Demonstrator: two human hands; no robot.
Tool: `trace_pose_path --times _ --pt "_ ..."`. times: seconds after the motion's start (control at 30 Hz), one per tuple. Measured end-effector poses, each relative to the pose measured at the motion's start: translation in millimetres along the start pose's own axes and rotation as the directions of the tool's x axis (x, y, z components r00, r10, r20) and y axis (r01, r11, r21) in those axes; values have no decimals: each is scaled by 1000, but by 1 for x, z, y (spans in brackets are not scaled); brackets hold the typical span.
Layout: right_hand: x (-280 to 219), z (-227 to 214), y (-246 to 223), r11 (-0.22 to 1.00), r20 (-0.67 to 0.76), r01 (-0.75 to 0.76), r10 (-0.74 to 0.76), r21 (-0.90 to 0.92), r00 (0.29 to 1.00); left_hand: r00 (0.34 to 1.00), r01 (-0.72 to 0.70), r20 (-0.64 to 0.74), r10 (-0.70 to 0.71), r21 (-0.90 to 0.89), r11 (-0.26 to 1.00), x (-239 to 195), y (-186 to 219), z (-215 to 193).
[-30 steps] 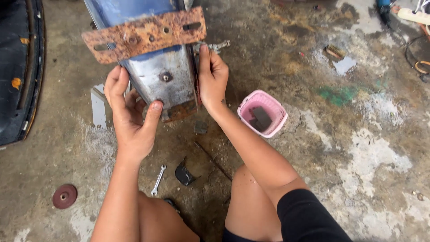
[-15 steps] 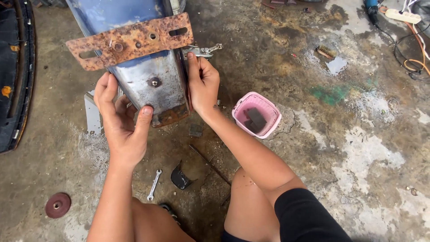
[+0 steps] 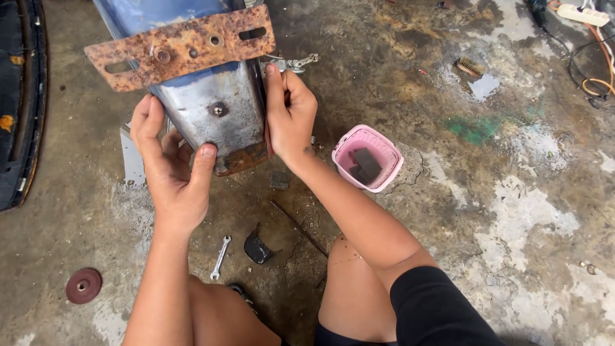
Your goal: The person sits on the floor and uses a sanding block to sand the surface of a rusty metal part attached to a blue vehicle. The person holds the part with one hand and sands it with the other, occasionally dipping the sanding block into a pink container.
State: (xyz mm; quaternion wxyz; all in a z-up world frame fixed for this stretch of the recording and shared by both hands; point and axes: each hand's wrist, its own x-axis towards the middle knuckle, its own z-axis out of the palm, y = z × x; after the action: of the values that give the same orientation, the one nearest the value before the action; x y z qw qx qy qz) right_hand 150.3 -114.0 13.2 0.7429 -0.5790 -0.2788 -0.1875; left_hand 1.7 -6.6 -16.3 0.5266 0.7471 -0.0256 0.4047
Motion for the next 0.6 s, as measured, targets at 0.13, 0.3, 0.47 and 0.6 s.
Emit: trace_pose_path --times 0.13,0.3,0.47,0.6 --pt "1 -4 3 992 31 -109 112 -65 993 1000 -11 -4 11 2 1000 3 0 4" --pt "3 -2 16 997 32 -80 81 -8 996 999 -33 -5 33 1 999 1 -2 2" --pt "-4 1 -13 996 43 -94 93 5 995 1000 -26 -5 26 -6 1000 0 -4 -1" --pt "-3 -6 27 987 55 -159 159 -13 986 1000 -18 -12 18 15 1000 0 -3 1"
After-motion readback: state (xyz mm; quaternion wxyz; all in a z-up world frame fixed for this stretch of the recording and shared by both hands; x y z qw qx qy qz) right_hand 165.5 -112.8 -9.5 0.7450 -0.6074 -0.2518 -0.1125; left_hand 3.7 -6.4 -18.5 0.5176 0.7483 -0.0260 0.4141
